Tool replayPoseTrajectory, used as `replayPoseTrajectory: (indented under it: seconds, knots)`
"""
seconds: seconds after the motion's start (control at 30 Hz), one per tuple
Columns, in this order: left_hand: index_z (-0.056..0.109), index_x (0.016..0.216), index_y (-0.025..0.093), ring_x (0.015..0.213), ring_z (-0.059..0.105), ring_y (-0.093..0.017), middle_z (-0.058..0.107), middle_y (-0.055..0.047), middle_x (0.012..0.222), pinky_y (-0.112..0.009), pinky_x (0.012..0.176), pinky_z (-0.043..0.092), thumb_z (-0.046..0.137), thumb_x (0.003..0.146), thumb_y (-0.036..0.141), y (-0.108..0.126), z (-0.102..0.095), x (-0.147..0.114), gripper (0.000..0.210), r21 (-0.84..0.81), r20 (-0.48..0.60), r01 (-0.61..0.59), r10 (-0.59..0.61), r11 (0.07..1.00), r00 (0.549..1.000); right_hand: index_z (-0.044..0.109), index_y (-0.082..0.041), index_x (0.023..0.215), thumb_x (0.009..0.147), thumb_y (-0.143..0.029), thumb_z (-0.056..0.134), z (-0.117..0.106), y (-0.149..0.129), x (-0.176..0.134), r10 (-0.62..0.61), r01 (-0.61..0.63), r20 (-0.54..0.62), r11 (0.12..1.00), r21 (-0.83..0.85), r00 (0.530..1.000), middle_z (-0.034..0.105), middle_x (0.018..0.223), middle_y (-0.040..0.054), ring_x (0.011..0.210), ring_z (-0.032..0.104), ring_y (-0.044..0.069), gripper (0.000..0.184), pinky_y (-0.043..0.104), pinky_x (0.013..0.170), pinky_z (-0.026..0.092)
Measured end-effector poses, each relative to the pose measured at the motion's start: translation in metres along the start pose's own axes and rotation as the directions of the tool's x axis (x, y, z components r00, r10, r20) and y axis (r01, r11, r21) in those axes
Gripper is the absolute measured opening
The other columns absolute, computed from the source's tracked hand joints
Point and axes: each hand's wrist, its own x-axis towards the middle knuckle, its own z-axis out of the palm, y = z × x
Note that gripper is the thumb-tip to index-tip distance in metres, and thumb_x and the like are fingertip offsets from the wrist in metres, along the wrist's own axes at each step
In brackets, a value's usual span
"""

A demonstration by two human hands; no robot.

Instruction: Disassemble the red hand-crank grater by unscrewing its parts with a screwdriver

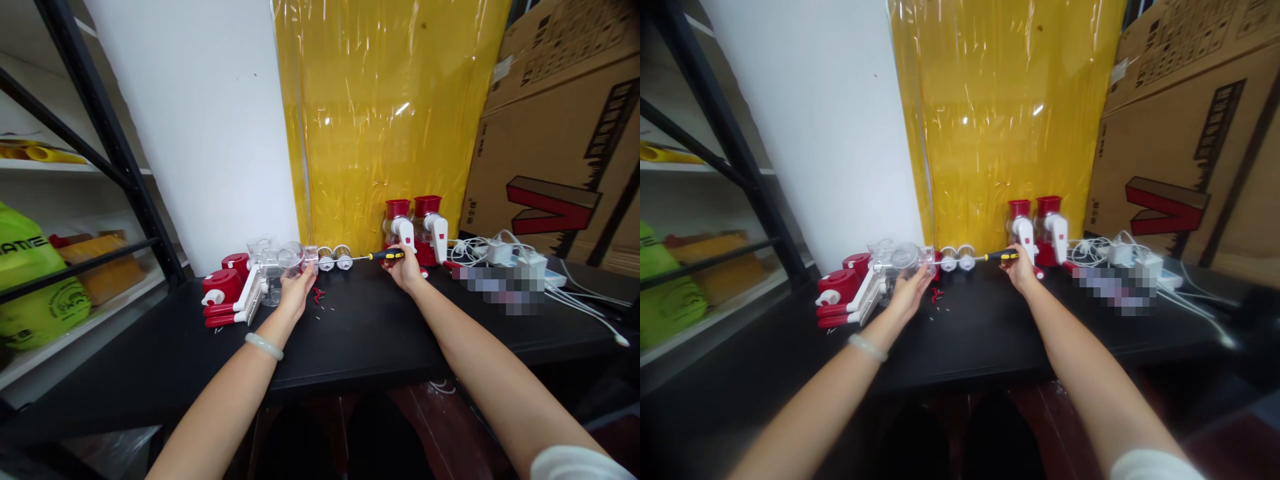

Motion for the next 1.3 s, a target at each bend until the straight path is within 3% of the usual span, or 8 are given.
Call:
replayPoseTrajectory:
  seconds: [0.1,0.2,0.4,0.57,0.73,0.87,1.07,1.3]
  knots:
    - [0.04,0.127,0.02,0.074,0.073,-0.011,0.069,-0.003,0.091,-0.032,0.088,0.06,0.076,0.079,0.004,0.001,0.0,-0.001,0.063,0.002,0.02,-0.016,0.016,1.0,1.0,0.046,-0.025,0.072,0.08,-0.063,0.064,0.0,0.005,0.003,-0.051,0.047,-0.029,0.992,-0.113,0.998,0.043,0.045,-0.0067,0.039,0.041,0.011,0.043,0.025,0.045,0.043]
    - [0.042,0.124,0.02,0.073,0.072,-0.011,0.069,-0.002,0.089,-0.031,0.086,0.06,0.076,0.079,0.004,0.002,0.0,-0.003,0.059,0.013,0.027,-0.016,0.016,1.0,1.0,0.043,-0.025,0.071,0.077,-0.057,0.071,-0.001,0.008,0.005,-0.065,0.062,-0.013,0.984,-0.168,0.998,0.033,0.041,-0.0107,0.036,0.035,0.009,0.043,0.023,0.045,0.044]
    - [0.042,0.125,0.019,0.074,0.072,-0.011,0.069,-0.004,0.094,-0.029,0.084,0.061,0.076,0.078,0.004,0.002,0.0,-0.003,0.06,0.019,0.045,-0.024,0.023,1.0,0.999,0.046,-0.023,0.07,0.076,-0.033,0.066,-0.001,0.006,0.005,0.022,-0.023,-0.009,0.998,-0.066,1.0,0.044,0.049,-0.0079,0.042,0.039,0.008,0.024,0.023,0.049,0.045]
    - [0.043,0.124,0.02,0.075,0.073,-0.011,0.07,-0.004,0.095,-0.031,0.087,0.06,0.078,0.076,0.003,0.001,-0.001,-0.002,0.062,-0.004,0.015,-0.01,0.01,1.0,1.0,0.051,-0.022,0.069,0.071,-0.03,0.064,-0.002,0.001,0.002,0.039,-0.039,0.055,0.999,-0.003,0.998,0.052,0.055,-0.0045,0.047,0.045,0.01,0.015,0.027,0.054,0.047]
    - [0.046,0.121,0.02,0.074,0.072,-0.01,0.069,-0.002,0.092,-0.032,0.089,0.059,0.078,0.075,0.002,0.001,-0.001,-0.002,0.059,-0.009,0.018,-0.006,0.006,1.0,1.0,0.051,-0.023,0.07,0.076,-0.046,0.065,-0.003,0.003,0.003,-0.019,0.02,0.046,1.0,-0.008,0.999,0.054,0.054,-0.0035,0.046,0.047,0.012,0.028,0.027,0.051,0.046]
    - [0.047,0.119,0.019,0.076,0.072,-0.011,0.07,-0.003,0.091,-0.031,0.089,0.06,0.077,0.077,0.005,0.003,-0.001,-0.004,0.054,0.009,0.04,-0.018,0.017,1.0,0.999,0.048,-0.024,0.071,0.081,-0.064,0.062,-0.003,0.009,0.005,-0.039,0.038,-0.002,0.991,-0.132,0.999,0.04,0.042,-0.0073,0.037,0.038,0.01,0.043,0.025,0.046,0.043]
    - [0.042,0.125,0.019,0.079,0.073,-0.012,0.07,-0.005,0.096,-0.03,0.088,0.06,0.076,0.078,0.003,0.004,0.001,-0.006,0.061,0.012,0.018,-0.008,0.008,1.0,1.0,0.044,-0.024,0.071,0.08,-0.05,0.07,-0.003,0.01,0.006,-0.031,0.028,-0.013,0.989,-0.147,0.999,0.034,0.04,-0.01,0.038,0.038,0.009,0.038,0.022,0.047,0.045]
    - [0.043,0.126,0.019,0.079,0.073,-0.012,0.07,-0.005,0.095,-0.032,0.089,0.059,0.075,0.078,0.001,0.004,0.003,-0.007,0.061,0.0,0.007,-0.008,0.008,1.0,1.0,0.048,-0.022,0.07,0.075,-0.029,0.066,0.001,0.007,0.005,0.015,-0.015,-0.028,1.0,-0.018,1.0,0.049,0.052,-0.0065,0.045,0.042,0.008,0.02,0.024,0.051,0.047]
